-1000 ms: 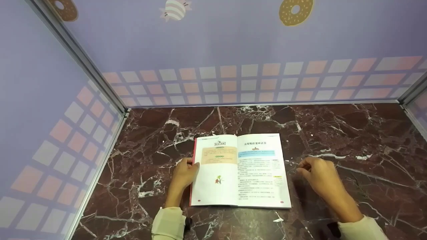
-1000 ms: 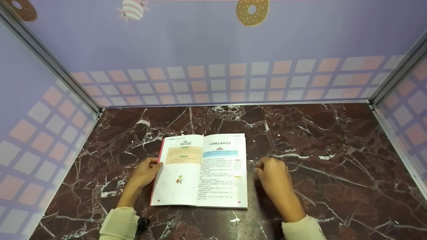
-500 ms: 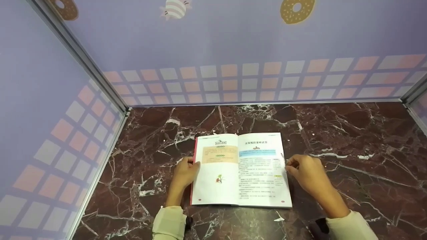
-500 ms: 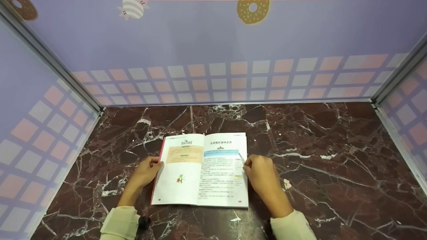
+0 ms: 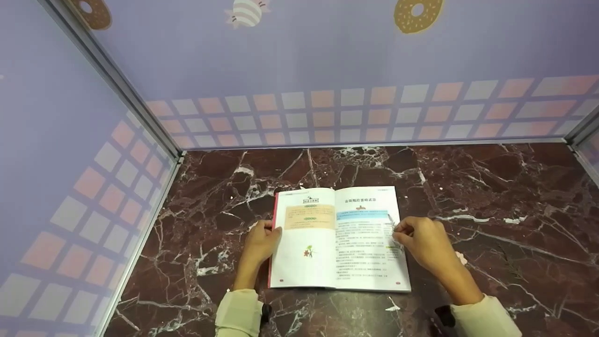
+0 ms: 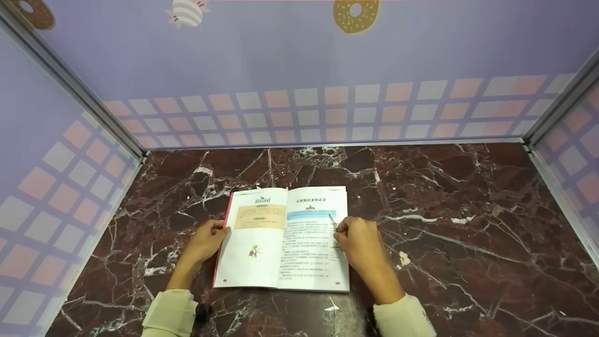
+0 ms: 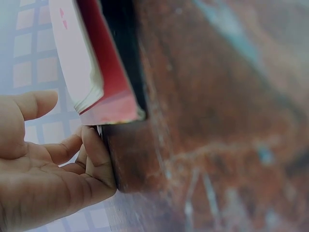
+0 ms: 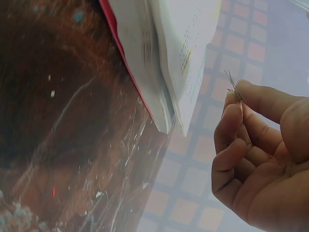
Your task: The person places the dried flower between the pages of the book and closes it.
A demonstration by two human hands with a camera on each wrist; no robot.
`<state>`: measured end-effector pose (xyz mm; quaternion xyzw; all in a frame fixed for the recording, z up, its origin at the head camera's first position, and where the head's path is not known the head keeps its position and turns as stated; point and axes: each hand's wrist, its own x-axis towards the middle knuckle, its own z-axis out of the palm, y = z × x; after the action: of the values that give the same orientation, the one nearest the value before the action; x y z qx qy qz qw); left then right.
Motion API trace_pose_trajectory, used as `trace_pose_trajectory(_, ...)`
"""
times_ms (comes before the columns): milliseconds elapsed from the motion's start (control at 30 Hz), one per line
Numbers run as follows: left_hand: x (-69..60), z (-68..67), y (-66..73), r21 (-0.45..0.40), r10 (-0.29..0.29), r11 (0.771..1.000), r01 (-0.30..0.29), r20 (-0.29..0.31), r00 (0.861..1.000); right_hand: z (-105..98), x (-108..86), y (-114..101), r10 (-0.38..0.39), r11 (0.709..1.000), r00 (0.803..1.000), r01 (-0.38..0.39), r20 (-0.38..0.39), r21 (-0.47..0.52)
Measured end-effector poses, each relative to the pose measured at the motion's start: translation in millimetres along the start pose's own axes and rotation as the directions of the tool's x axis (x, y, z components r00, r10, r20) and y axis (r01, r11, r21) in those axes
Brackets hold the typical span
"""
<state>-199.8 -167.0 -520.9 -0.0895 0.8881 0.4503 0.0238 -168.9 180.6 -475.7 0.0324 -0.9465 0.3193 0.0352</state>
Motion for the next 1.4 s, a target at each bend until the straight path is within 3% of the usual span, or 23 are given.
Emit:
trace_pose_trajectory(467, 0.8, 1.0, 0.2, 0.004, 0.023, 1.000, -0.023, -0.015, 1.000, 5.4, 4.5, -3.5, 0.081, 0.990, 0.992, -0.092, 0.100, 0.103)
trace_pose_trajectory(700, -0.2, 0.5, -0.4, 0.012, 0.023, 1.000, -0.023, -0.016, 1.000, 11.4, 5.9, -5.0, 0.051, 0.989, 0.995, -0.062, 0.089, 0.136)
trace_pose_trajectory(1400, -0.4, -0.2, -0.2, 0.010, 0.010, 1.000, -0.010, -0.008, 1.000, 22.8, 12.3, -11.3, 0.108, 0.977, 0.986, -0.130, 0.130, 0.170)
